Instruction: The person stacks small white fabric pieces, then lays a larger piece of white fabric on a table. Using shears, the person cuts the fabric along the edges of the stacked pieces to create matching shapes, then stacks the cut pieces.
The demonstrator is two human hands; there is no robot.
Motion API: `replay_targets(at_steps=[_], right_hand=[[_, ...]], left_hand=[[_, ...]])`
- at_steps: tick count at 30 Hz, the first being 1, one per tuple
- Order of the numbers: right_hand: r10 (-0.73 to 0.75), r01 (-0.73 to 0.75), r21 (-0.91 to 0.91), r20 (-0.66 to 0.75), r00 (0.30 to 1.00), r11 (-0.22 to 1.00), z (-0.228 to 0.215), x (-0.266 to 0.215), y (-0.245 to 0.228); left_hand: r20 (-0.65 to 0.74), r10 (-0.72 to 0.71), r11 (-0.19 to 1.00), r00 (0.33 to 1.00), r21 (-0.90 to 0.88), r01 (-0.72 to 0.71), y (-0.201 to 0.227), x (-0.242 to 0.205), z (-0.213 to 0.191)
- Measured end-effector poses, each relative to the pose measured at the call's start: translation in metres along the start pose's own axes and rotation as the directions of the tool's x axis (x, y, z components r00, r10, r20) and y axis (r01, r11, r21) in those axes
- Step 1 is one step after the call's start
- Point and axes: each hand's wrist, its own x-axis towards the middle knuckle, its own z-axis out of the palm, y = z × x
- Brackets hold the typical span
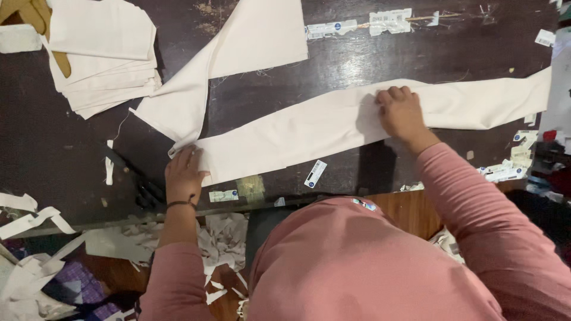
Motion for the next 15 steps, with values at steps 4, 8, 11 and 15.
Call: replay_targets(at_steps=[4,8,11,15], right_hand=[[-0.152,0.211,0.229,-0.25,0.956,0.95,-0.021,0.004,-0.095],[-0.115,0.158,0.431,-0.124,0.986,0.888,-0.003,0.002,-0.19],[-0.065,-0.057,0.522,0.212,0.975,0.851,-0.026,-0.008,-0.25],[0.114,-0.309,0.603,0.339,0.934,0.736,-0.016,-0.009,-0.281]], left_hand=[[-0.026,-0.003,1.0,1.0,-0.002,0.003,-0.003,-0.003,0.002],[-0.036,-0.064,0.991,0.997,-0.117,0.059,0.002,-0.005,0.009],[-0.234,-0.258,0.963,0.937,-0.144,0.229,0.018,-0.018,0.017],[-0.004,-0.495,0.716,0.869,-0.568,0.405,0.035,-0.025,0.028]])
